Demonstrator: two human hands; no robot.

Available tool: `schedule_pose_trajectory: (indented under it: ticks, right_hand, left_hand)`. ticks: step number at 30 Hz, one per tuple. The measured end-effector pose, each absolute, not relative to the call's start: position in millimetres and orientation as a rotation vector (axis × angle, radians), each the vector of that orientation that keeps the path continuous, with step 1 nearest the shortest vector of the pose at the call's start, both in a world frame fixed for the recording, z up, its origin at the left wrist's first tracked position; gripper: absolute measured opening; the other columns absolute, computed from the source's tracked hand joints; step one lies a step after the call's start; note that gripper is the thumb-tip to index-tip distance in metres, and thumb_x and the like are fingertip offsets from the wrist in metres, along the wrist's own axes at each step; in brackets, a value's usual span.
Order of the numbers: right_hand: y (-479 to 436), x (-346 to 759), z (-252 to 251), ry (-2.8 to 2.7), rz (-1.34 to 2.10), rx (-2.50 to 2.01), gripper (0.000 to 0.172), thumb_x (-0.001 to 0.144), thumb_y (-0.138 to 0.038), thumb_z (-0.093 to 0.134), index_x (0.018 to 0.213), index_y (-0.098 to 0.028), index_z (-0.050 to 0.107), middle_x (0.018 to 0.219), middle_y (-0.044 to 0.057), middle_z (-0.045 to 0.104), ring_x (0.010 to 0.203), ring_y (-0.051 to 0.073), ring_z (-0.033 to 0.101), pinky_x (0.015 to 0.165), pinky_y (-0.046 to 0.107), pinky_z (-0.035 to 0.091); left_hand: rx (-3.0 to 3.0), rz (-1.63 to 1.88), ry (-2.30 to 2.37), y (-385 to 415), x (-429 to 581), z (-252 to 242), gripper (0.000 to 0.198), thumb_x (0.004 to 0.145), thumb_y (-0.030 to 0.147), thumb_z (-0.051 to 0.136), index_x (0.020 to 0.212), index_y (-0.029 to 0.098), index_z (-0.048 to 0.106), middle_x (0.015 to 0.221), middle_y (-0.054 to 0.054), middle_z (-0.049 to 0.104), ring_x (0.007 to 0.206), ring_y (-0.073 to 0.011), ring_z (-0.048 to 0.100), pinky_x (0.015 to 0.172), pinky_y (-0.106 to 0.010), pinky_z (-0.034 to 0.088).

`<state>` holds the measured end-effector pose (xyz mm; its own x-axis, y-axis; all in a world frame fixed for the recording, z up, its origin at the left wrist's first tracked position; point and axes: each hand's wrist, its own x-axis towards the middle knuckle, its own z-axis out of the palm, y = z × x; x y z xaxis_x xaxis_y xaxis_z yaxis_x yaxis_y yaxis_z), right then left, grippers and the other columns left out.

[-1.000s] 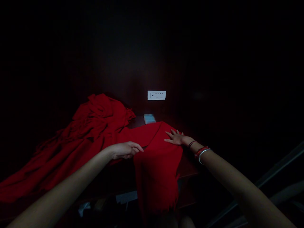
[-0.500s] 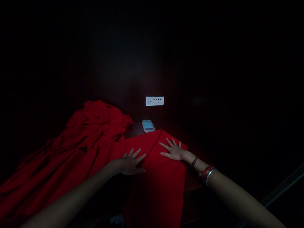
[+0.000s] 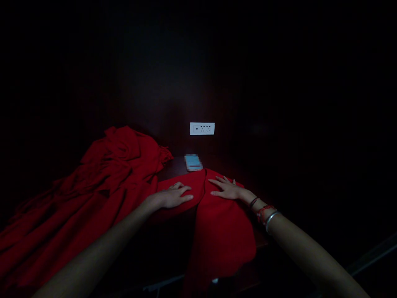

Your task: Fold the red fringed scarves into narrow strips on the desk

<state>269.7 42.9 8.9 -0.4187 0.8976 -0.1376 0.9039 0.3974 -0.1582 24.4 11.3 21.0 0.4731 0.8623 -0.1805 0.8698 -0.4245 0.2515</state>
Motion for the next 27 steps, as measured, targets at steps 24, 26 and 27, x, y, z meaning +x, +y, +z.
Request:
schedule_pose_trajectory:
  ticks: [24, 26, 27]
  right_hand:
    - [96.9, 197.0, 13.1, 2.382, 0.049, 2.436, 0.028, 0.08, -0.014, 0.025, 0.104, -0.016, 0.038, 0.103, 0.013, 0.048, 0.092, 0.023, 0.047, 0.076, 0.041, 0.032]
    - [101.5, 191.4, -1.1, 2.375, 0.054, 2.475, 0.03, 0.081, -0.015, 0.022, 0.106, -0.014, 0.038, 0.106, 0.015, 0.046, 0.096, 0.023, 0.045, 0.079, 0.043, 0.029]
    - [103.7, 191.4, -4.7, 2.376, 0.052, 2.49, 0.031, 0.081, -0.016, 0.021, 0.107, -0.013, 0.038, 0.107, 0.016, 0.045, 0.098, 0.023, 0.044, 0.08, 0.042, 0.029]
  left_hand:
    - [2.504, 0.141, 1.565, 47.4, 21.0, -8.5, 0.072, 0.066, 0.067, 0.029, 0.126, 0.029, 0.019, 0.134, -0.006, 0.012, 0.118, -0.0357, -0.001, 0.088, -0.056, 0.004]
    - [2.57, 0.235, 1.568, 41.2, 24.2, -5.5, 0.062, 0.073, 0.06, 0.024, 0.123, 0.025, 0.029, 0.131, -0.008, 0.022, 0.119, -0.0325, 0.008, 0.09, -0.052, 0.008]
    - [2.616, 0.302, 1.539, 36.7, 27.8, -3.7, 0.057, 0.076, 0.056, 0.022, 0.121, 0.023, 0.034, 0.128, -0.009, 0.028, 0.118, -0.0298, 0.016, 0.092, -0.049, 0.012]
